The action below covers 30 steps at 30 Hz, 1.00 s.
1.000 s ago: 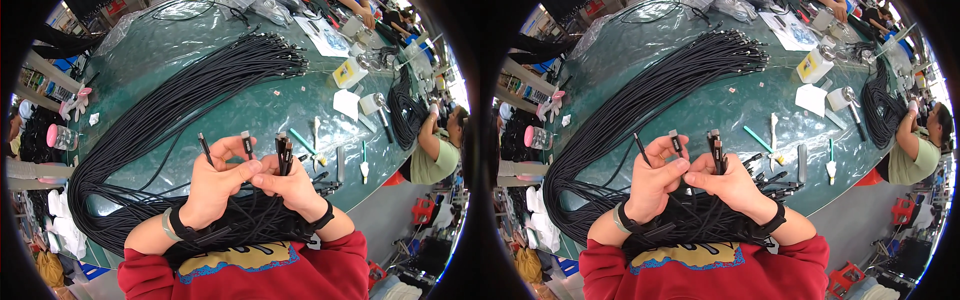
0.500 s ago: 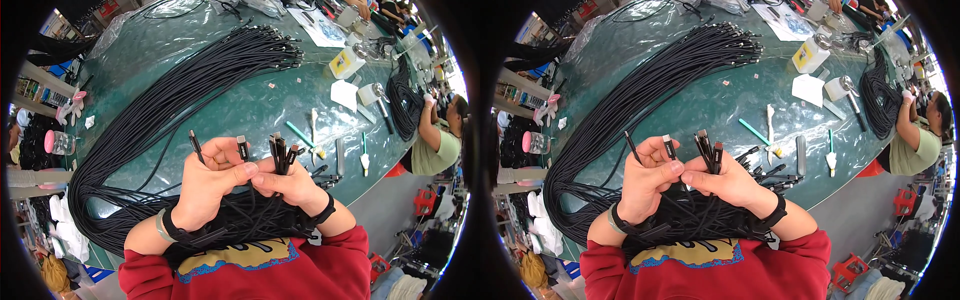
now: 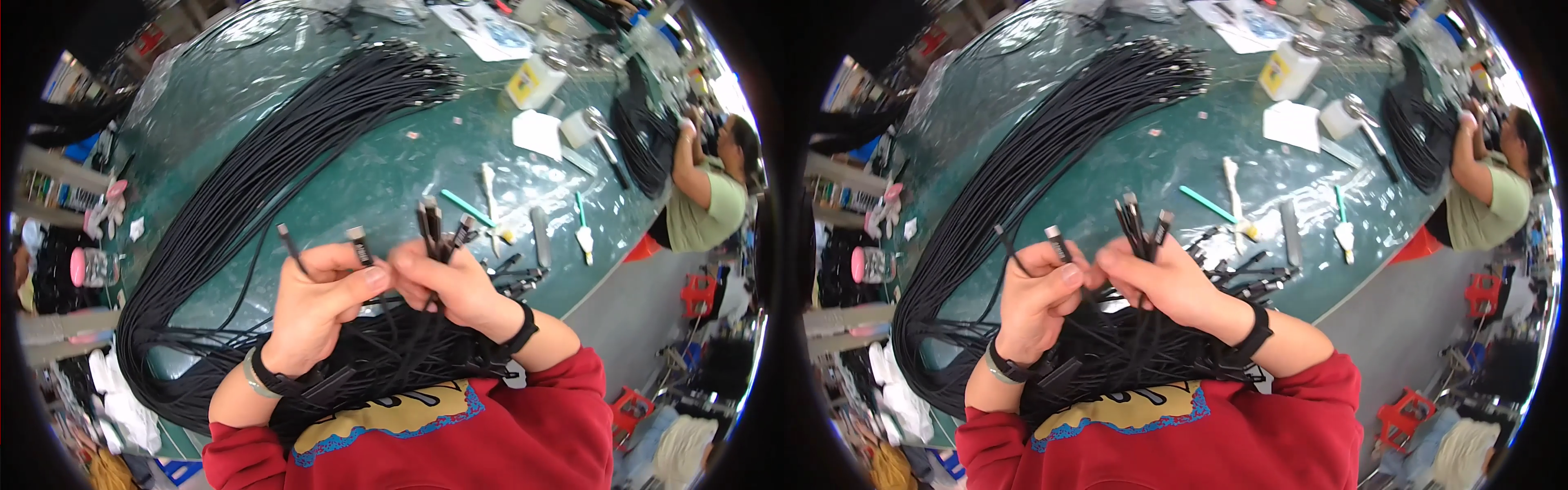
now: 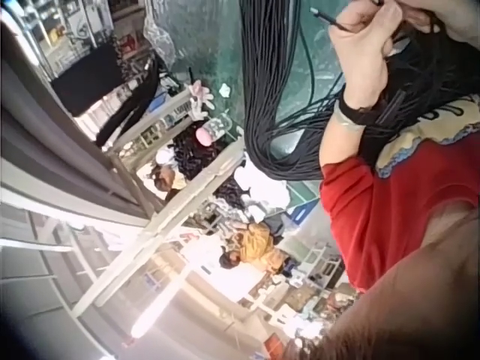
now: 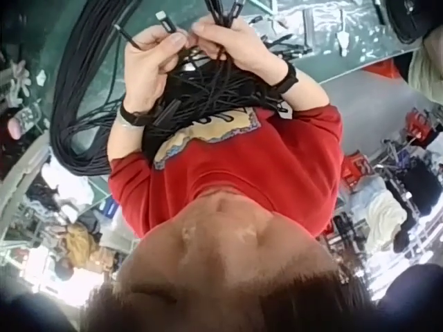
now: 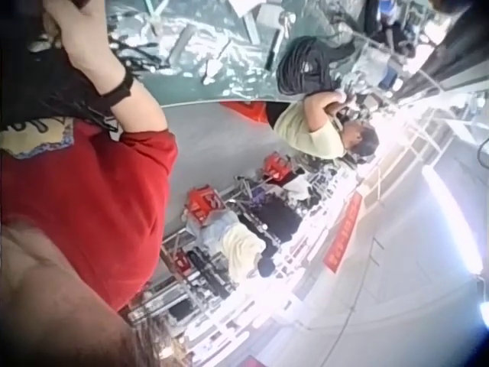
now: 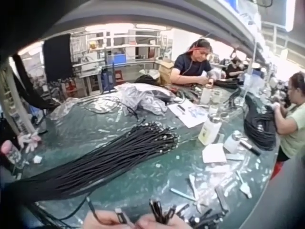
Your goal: The person wipes the connectors of black cables with a cloth-wrapped stick and a metal tool, then separates the cables into two groups. They then pick up a bundle of cables and resume wiping the connectors with the stick and the tool.
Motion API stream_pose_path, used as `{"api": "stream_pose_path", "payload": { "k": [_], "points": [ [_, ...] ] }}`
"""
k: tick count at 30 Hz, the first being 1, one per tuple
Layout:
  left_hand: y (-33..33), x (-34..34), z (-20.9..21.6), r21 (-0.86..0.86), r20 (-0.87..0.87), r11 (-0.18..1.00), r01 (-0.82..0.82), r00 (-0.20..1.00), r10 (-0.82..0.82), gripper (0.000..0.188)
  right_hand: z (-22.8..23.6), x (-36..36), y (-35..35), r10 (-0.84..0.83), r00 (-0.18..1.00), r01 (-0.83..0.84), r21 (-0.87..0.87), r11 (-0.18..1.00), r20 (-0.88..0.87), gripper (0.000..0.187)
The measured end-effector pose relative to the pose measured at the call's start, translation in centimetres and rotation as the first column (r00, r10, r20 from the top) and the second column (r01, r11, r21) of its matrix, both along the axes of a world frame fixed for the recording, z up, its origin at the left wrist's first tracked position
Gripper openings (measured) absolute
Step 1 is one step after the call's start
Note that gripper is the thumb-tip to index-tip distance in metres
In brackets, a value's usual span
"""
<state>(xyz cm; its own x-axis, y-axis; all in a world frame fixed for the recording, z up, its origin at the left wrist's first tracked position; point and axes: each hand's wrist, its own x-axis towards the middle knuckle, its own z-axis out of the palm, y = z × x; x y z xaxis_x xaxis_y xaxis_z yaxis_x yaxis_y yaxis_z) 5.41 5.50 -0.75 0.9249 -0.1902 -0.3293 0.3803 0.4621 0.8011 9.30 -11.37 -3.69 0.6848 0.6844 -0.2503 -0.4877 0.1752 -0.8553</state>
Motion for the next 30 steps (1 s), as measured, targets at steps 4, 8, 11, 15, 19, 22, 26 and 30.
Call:
{"api": "stream_pose_path", "payload": {
  "k": [4,8,11,15,19,22,26,30],
  "points": [
    [-0.1,0.2,0.2,0.080,0.060,0.985,0.154,0.985,-0.159,0.008,-1.0,-0.3,2.2,-0.358,0.902,0.331,0.145,0.933,0.243,0.028],
    [-0.2,-0.5,-0.2,0.288,-0.006,0.896,0.337,0.936,-0.351,0.007,-1.3,0.2,2.0,-0.287,0.802,0.262,0.122,0.957,0.525,0.034],
    [-1.4,-1.3,-0.4,0.266,0.100,0.875,0.406,0.891,-0.443,0.007,1.0,0.7,1.2,0.005,0.881,0.053,-0.108,0.993,0.474,0.036],
    [-1.9,-1.6,0.0,0.167,0.010,0.919,0.356,0.932,-0.363,0.009,2.3,1.4,-1.2,0.141,0.957,-0.047,-0.344,0.938,0.253,0.040],
    [-1.2,-1.0,-0.6,0.182,-0.044,0.962,0.203,0.979,-0.199,0.006,2.1,3.5,-6.3,0.276,0.600,0.519,-0.628,0.580,0.751,0.025],
    [-1.7,-1.1,-0.4,0.233,-0.028,0.949,0.215,0.976,-0.214,0.006,-0.9,4.3,-10.3,0.502,0.516,0.608,-0.710,0.356,0.694,0.019],
    [-1.6,-1.1,-0.4,0.229,-0.026,0.953,0.198,0.980,-0.197,0.012,-1.7,4.0,-10.0,0.451,0.567,0.549,-0.725,0.417,0.689,0.017],
    [-1.7,-1.0,0.0,0.216,-0.018,0.958,0.191,0.981,-0.192,0.020,-2.0,4.7,-10.5,0.566,0.526,0.521,-0.767,0.376,0.635,0.015]
  ]
}}
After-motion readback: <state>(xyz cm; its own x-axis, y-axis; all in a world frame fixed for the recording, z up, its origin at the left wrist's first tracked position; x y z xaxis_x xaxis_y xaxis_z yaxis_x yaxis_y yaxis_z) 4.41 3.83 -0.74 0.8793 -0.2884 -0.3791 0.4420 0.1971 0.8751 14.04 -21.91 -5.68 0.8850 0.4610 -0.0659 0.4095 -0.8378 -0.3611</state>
